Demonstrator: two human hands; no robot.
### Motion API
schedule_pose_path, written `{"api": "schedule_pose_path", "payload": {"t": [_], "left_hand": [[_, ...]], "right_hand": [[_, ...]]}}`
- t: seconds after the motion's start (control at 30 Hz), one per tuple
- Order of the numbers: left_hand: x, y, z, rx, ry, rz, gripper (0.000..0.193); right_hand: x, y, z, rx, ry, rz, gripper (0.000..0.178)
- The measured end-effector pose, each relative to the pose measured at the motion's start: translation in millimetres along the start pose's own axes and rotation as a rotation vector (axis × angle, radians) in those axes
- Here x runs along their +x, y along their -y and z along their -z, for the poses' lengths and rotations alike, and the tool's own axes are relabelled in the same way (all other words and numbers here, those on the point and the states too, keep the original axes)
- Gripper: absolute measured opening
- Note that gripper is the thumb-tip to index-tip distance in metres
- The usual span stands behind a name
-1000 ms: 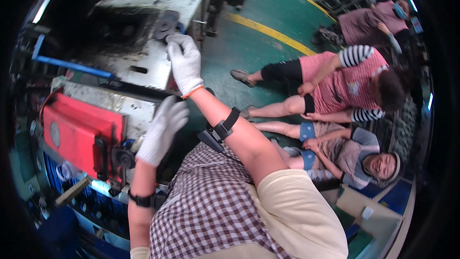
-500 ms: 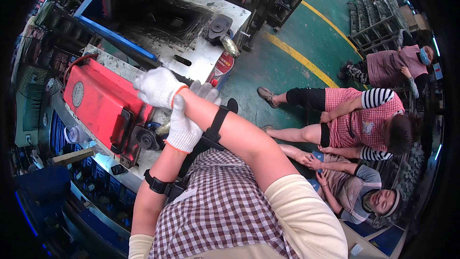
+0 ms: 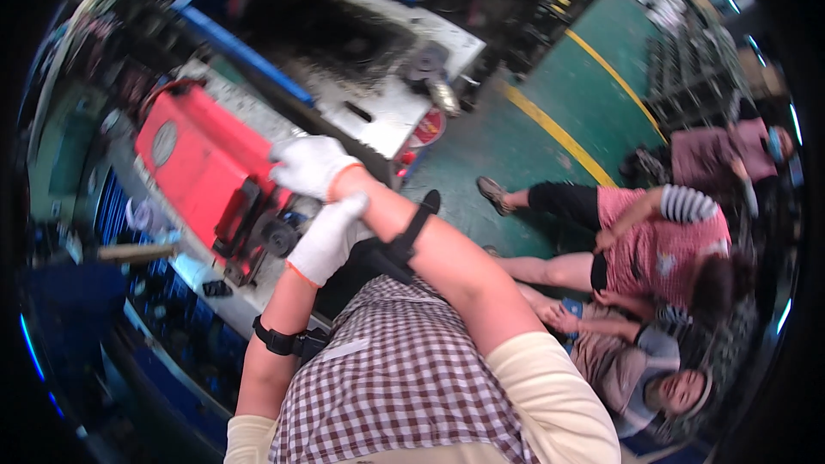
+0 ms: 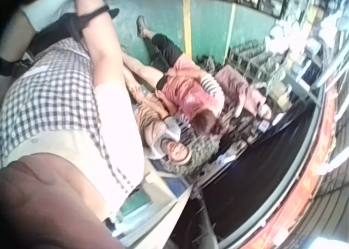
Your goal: Operating a heat-lasting machine to shape the heel and upper of a shoe onto a last.
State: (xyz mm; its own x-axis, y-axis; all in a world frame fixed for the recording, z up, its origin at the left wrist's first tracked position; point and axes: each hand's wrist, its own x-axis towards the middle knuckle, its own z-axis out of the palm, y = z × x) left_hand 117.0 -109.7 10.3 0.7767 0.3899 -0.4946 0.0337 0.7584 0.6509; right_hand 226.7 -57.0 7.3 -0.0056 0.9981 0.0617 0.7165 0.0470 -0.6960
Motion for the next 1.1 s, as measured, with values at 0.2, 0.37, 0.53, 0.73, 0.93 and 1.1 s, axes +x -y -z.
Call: {"api": "schedule_pose_path", "payload": {"t": [0.2,0.37,0.53,0.73,0.93,1.1], "left_hand": [[-91.7,-31.9,74.0,1.217,-0.649,-0.763,0.029],[-111.6,-34.0,126.1,1.338,-0.941,-0.876,0.033],[-139.0,77.3,170.9,1.133,-1.336,-0.901,0.041],[-216.8,258.4,240.8,0.381,-2.26,0.043,0.06],[-333.2,408.2,233.0,-0.868,-2.56,0.672,0.087],[-376.5,497.1,234.7,-1.416,-2.423,-0.246,0.073]], "right_hand": [[-25.4,6.0,-26.7,-0.026,0.295,-0.082,0.044],[-33.7,8.5,-47.8,-0.111,0.561,-0.144,0.066],[-42.9,-16.7,-48.5,-0.02,0.482,-0.095,0.055],[-46.0,-30.5,-56.0,-0.056,0.446,-0.161,0.037],[-46.0,-33.8,-56.6,-0.043,0.439,-0.14,0.033],[-45.8,-54.8,-57.0,-0.016,0.453,-0.173,0.031]]}}
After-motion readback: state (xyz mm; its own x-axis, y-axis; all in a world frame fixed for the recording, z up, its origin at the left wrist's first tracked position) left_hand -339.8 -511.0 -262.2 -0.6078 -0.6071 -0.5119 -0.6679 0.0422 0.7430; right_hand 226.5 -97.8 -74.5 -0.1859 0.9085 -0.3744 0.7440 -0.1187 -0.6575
